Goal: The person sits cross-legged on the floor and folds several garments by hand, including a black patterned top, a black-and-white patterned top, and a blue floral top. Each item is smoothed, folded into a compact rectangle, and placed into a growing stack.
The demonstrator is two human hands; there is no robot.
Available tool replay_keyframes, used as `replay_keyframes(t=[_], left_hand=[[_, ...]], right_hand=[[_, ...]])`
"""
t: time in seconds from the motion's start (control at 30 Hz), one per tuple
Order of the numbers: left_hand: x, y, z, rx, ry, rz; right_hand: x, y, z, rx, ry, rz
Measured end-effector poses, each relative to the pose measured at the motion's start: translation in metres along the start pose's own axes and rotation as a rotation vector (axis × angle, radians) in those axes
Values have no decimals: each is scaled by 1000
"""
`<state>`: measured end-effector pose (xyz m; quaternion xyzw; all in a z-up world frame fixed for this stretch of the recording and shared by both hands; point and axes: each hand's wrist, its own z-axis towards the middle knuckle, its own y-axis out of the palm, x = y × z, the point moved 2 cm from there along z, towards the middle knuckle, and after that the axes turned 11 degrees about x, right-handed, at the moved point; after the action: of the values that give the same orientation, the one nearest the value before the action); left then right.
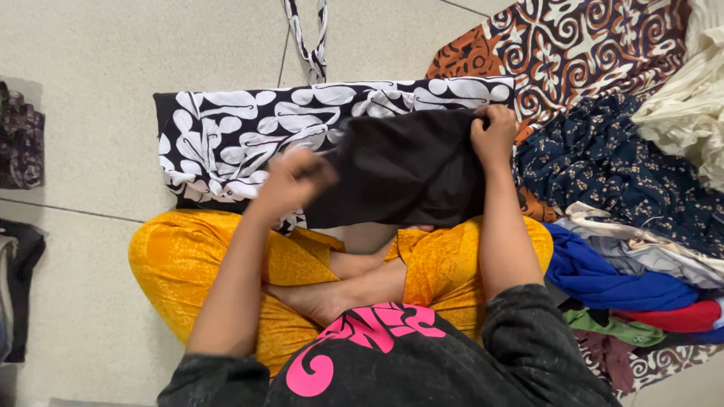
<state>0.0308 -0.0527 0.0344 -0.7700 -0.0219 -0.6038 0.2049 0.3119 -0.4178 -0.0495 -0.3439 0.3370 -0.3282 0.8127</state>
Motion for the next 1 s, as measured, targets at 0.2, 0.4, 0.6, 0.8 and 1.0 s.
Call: replay_keyframes(t=[0.2,0.4,0.6,0.8,1.0], left_hand=[[60,47,-73,-814,86,-15],[-2,31,-36,63,204,916],[-46,39,-36,71,345,1084],[-16,27,-30,168,475,674],[-3,85,-48,-253,568,654]], right_hand=[[5,-14,-1,-118,92,20],[3,-32,-5,-195,56,-75],[18,-50,-6,-163,263,-267],[6,-67,2,-54,177,-164],[-58,-44,5,-248,-7,280]])
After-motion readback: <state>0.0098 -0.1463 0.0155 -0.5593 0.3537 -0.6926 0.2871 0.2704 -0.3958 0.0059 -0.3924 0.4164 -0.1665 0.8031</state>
